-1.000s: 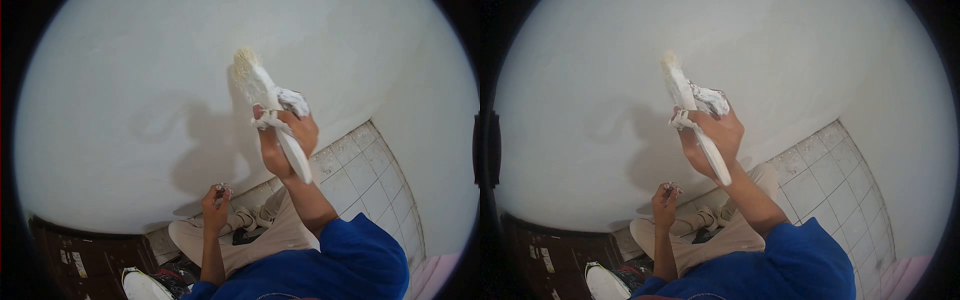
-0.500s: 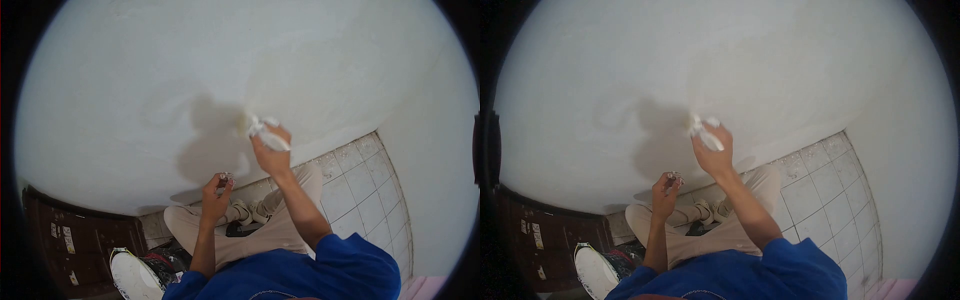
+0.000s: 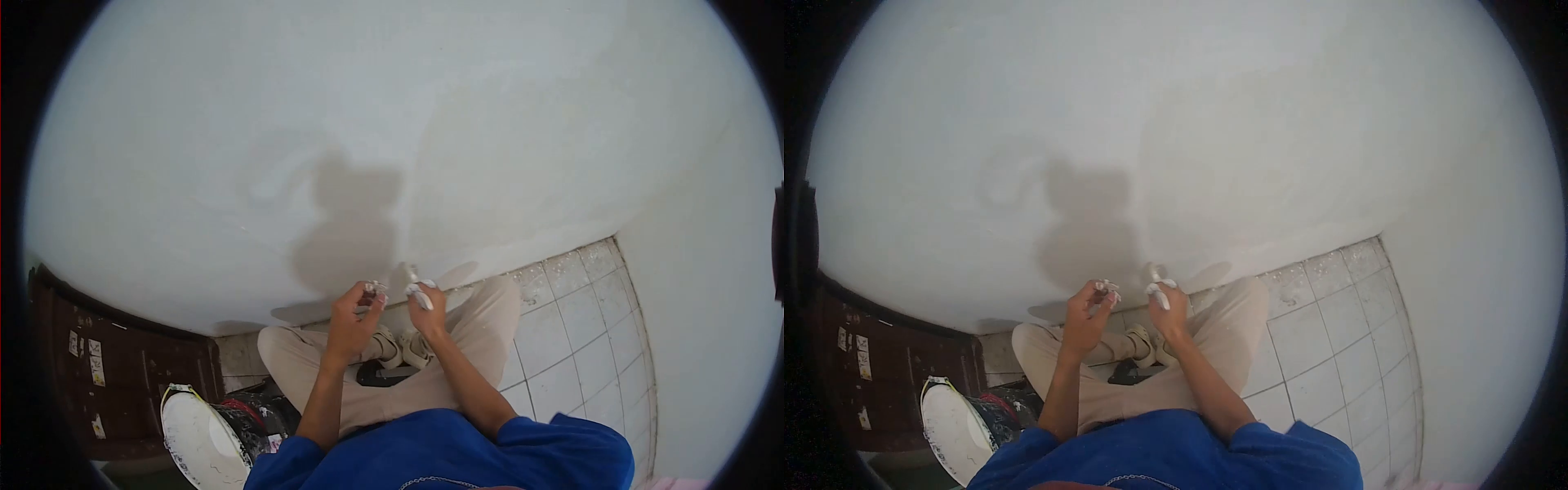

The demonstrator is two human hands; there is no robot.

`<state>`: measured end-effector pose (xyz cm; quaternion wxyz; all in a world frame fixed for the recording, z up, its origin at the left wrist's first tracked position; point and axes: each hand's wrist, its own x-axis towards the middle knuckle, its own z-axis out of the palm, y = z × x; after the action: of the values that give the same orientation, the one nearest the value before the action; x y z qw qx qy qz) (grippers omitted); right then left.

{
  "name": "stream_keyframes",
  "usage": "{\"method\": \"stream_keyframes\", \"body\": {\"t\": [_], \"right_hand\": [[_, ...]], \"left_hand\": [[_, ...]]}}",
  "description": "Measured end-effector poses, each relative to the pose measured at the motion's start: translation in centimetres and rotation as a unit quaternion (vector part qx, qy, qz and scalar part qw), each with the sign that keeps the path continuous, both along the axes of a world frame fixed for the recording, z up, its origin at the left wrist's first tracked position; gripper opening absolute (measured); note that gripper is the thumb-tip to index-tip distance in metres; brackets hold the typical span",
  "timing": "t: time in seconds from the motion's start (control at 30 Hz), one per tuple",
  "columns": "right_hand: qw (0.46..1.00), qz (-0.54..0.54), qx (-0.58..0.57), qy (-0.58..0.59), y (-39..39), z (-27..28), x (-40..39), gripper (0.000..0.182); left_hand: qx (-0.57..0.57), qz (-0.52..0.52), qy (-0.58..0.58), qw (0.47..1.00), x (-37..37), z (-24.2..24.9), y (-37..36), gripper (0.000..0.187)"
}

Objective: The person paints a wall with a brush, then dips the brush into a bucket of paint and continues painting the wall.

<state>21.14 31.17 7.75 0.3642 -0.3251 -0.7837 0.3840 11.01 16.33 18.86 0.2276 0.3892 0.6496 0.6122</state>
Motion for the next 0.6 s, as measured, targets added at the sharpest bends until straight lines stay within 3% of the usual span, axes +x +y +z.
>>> {"method": "stream_keyframes", "body": {"t": [0.07,0.13,0.23,0.37,0.43,0.53,0.6], "right_hand": [[0.992,-0.014,0.056,0.111,1.2,0.8,-0.1,0.009],[0.968,-0.046,0.099,0.226,2.8,6.3,-1.6,0.007],[0.949,-0.036,0.223,0.218,2.8,19.1,-0.8,0.005],[0.893,-0.062,0.286,0.341,2.9,25.5,-1.0,0.005],[0.903,-0.061,0.313,0.288,3.5,21.3,-1.9,0.01],[0.943,-0.031,0.245,0.225,3.2,10.4,-2.1,0.013],[0.977,-0.022,0.122,0.171,1.5,2.8,-0.9,0.007]], "left_hand": [[0.002,0.001,0.011,1.0,-0.5,0.1,0.3,0.011],[-0.005,-0.006,-0.001,1.0,0.1,-0.6,-0.3,0.011],[0.015,-0.006,-0.018,1.0,-0.2,-0.8,0.6,0.013],[0.02,-0.002,-0.043,0.999,0.8,-1.4,1.2,0.014],[0.012,-0.01,-0.042,0.999,1.0,-1.4,1.0,0.013],[0.014,-0.014,-0.037,0.999,0.8,-0.9,0.9,0.01],[0.015,-0.003,-0.048,0.999,0.8,-0.9,0.6,0.01]]}}
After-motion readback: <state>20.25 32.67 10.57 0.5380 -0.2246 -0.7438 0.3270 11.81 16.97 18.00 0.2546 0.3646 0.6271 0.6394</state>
